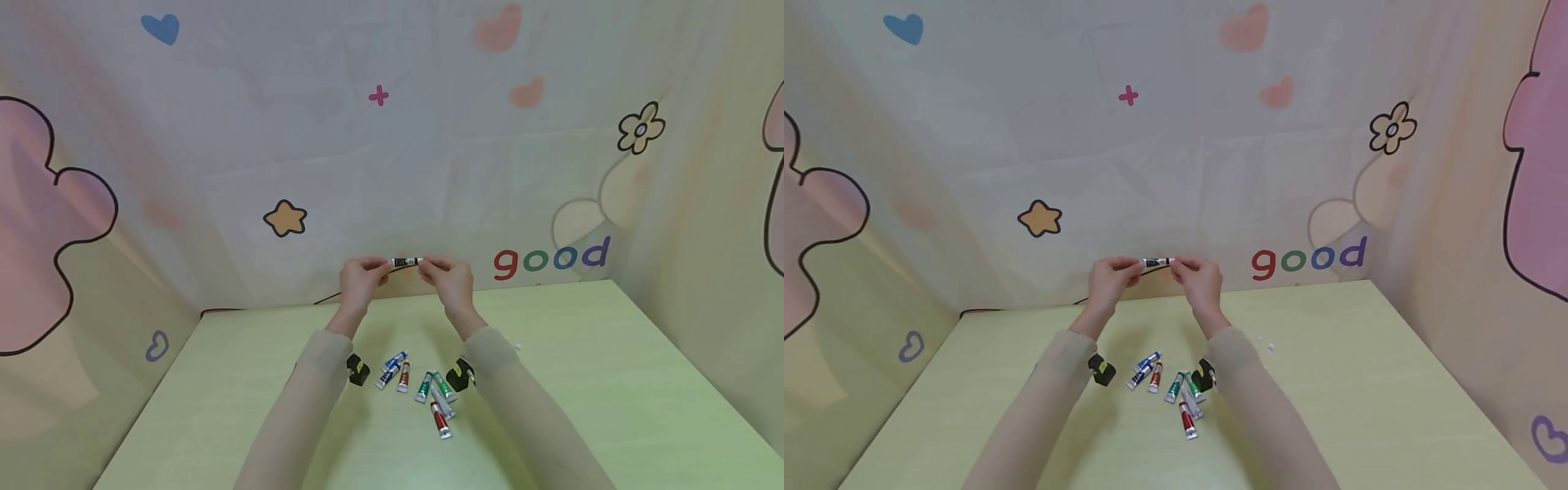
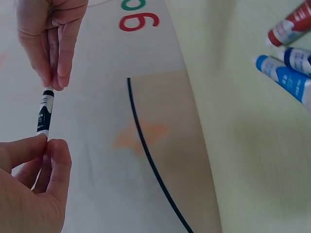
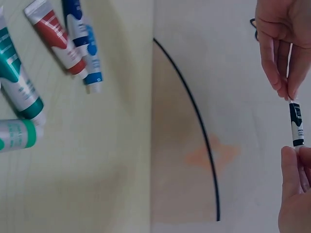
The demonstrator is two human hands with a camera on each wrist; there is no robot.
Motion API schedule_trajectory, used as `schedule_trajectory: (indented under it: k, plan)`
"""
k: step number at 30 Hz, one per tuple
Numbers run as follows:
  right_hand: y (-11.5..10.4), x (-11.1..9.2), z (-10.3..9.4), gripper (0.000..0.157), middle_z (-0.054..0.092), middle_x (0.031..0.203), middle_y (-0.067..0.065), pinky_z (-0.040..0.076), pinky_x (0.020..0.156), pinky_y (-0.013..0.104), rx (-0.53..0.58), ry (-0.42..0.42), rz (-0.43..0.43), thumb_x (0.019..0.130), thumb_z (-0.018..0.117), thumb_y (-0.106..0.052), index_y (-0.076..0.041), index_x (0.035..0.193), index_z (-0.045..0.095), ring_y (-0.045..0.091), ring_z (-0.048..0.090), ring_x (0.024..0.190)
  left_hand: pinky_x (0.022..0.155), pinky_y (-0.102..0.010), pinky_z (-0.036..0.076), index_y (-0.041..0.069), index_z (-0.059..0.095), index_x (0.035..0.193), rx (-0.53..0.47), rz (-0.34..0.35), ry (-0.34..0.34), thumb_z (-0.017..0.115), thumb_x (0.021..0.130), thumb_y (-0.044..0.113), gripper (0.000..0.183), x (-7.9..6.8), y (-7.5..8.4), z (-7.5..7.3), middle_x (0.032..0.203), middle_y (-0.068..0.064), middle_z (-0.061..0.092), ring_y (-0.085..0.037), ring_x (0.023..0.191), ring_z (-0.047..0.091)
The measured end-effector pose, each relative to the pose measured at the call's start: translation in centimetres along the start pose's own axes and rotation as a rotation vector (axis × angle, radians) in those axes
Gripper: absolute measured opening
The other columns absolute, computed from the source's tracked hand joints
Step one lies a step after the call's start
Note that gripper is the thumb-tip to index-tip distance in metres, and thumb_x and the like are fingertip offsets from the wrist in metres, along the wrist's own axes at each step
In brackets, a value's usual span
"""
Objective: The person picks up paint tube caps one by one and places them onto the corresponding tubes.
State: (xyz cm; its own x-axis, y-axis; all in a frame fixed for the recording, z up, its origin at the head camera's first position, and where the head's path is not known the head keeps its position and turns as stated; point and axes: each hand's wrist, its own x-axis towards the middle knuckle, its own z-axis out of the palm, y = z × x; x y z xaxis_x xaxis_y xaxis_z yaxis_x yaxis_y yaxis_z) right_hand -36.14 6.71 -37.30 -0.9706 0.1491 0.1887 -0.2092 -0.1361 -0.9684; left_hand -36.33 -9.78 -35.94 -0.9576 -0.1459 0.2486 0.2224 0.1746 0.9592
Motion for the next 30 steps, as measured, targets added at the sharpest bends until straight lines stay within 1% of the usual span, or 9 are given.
schedule_trajectory:
  k: [3, 6, 9, 14, 17, 19, 22, 26, 30]
  plan:
    - [0.9, 0.2, -0.2, 0.022, 0.066, 0.097, 0.019, 0.052, 0.071, 0.024, -0.051, 0.011, 0.023, 0.084, 0.068, -0.008, 0.005, 0.101, 0.067, 0.026, 0.066, 0.087, 0.064, -0.027, 0.053, 0.0, 0.072, 0.089, 0.033, -0.028, -0.016, 0.072, 0.082, 0.012, 0.014, 0.4, -0.8, 0.3, 0.082, -0.01, 0.067, -0.022, 0.071, 0.063]
    - [1.9, 0.6, -0.4, 0.021, 0.066, 0.094, 0.018, 0.052, 0.069, 0.025, -0.109, 0.005, 0.051, 0.084, 0.068, -0.007, 0.005, 0.101, 0.067, 0.025, 0.067, 0.084, 0.064, -0.027, 0.053, -0.002, 0.07, 0.09, 0.05, -0.05, -0.025, 0.071, 0.082, 0.008, 0.013, 0.6, -1.8, 0.6, 0.083, -0.011, 0.066, -0.02, 0.071, 0.062]
    - [3.0, 0.9, -0.6, 0.018, 0.067, 0.092, 0.015, 0.052, 0.068, 0.024, -0.169, -0.006, 0.091, 0.083, 0.069, -0.007, 0.003, 0.099, 0.068, 0.022, 0.066, 0.079, 0.064, -0.028, 0.053, -0.004, 0.069, 0.091, 0.085, -0.058, -0.031, 0.069, 0.082, 0.004, 0.012, 0.6, -2.7, 0.8, 0.083, -0.011, 0.066, -0.02, 0.071, 0.063]
    - [4.8, 1.4, -0.7, 0.016, 0.067, 0.09, 0.016, 0.053, 0.066, 0.024, -0.195, 0.002, 0.146, 0.083, 0.069, -0.004, 0.004, 0.097, 0.068, 0.016, 0.065, 0.073, 0.061, -0.028, 0.052, -0.005, 0.069, 0.092, 0.203, -0.06, -0.067, 0.067, 0.082, 0.002, 0.012, 0.3, -4.1, 1.0, 0.079, -0.012, 0.067, -0.021, 0.067, 0.063]
    - [5.7, 1.3, -0.6, 0.017, 0.067, 0.091, 0.017, 0.053, 0.066, 0.025, -0.195, 0.007, 0.174, 0.083, 0.068, -0.001, 0.007, 0.097, 0.067, 0.016, 0.065, 0.071, 0.061, -0.028, 0.052, -0.006, 0.069, 0.094, 0.24, -0.081, -0.106, 0.064, 0.083, 0.002, 0.014, 0.2, -5.1, 0.9, 0.081, -0.013, 0.066, -0.019, 0.066, 0.061]
    - [6.1, 1.2, -0.6, 0.017, 0.067, 0.09, 0.017, 0.053, 0.065, 0.026, -0.206, 0.006, 0.189, 0.083, 0.067, 0.0, 0.008, 0.097, 0.067, 0.018, 0.066, 0.072, 0.062, -0.028, 0.052, -0.007, 0.068, 0.097, 0.244, -0.097, -0.132, 0.062, 0.084, 0.002, 0.016, 0.1, -5.6, 0.8, 0.083, -0.014, 0.065, -0.017, 0.066, 0.06]
    - [6.5, 1.0, -0.7, 0.016, 0.066, 0.089, 0.017, 0.053, 0.066, 0.027, -0.239, -0.009, 0.204, 0.083, 0.066, -0.001, 0.008, 0.097, 0.067, 0.02, 0.065, 0.074, 0.063, -0.028, 0.052, -0.011, 0.066, 0.099, 0.21, -0.117, -0.161, 0.06, 0.083, -0.002, 0.019, -0.1, -6.4, 0.8, 0.087, -0.017, 0.064, -0.016, 0.065, 0.059]
    - [7.0, 0.8, -1.0, 0.017, 0.065, 0.091, 0.016, 0.053, 0.068, 0.028, -0.298, -0.051, 0.226, 0.085, 0.062, -0.001, 0.009, 0.099, 0.066, 0.021, 0.063, 0.076, 0.062, -0.026, 0.052, -0.015, 0.063, 0.101, 0.182, -0.141, -0.175, 0.06, 0.082, -0.006, 0.021, 0.0, -7.3, 0.8, 0.086, -0.019, 0.063, -0.016, 0.064, 0.058]
    - [7.5, 0.8, -1.3, 0.019, 0.064, 0.097, 0.018, 0.052, 0.071, 0.029, -0.341, -0.086, 0.267, 0.087, 0.058, 0.0, 0.009, 0.101, 0.065, 0.019, 0.062, 0.076, 0.064, -0.027, 0.052, -0.016, 0.062, 0.102, 0.181, -0.194, -0.193, 0.058, 0.082, -0.008, 0.022, -0.1, -8.0, 0.7, 0.092, -0.02, 0.062, -0.018, 0.067, 0.058]
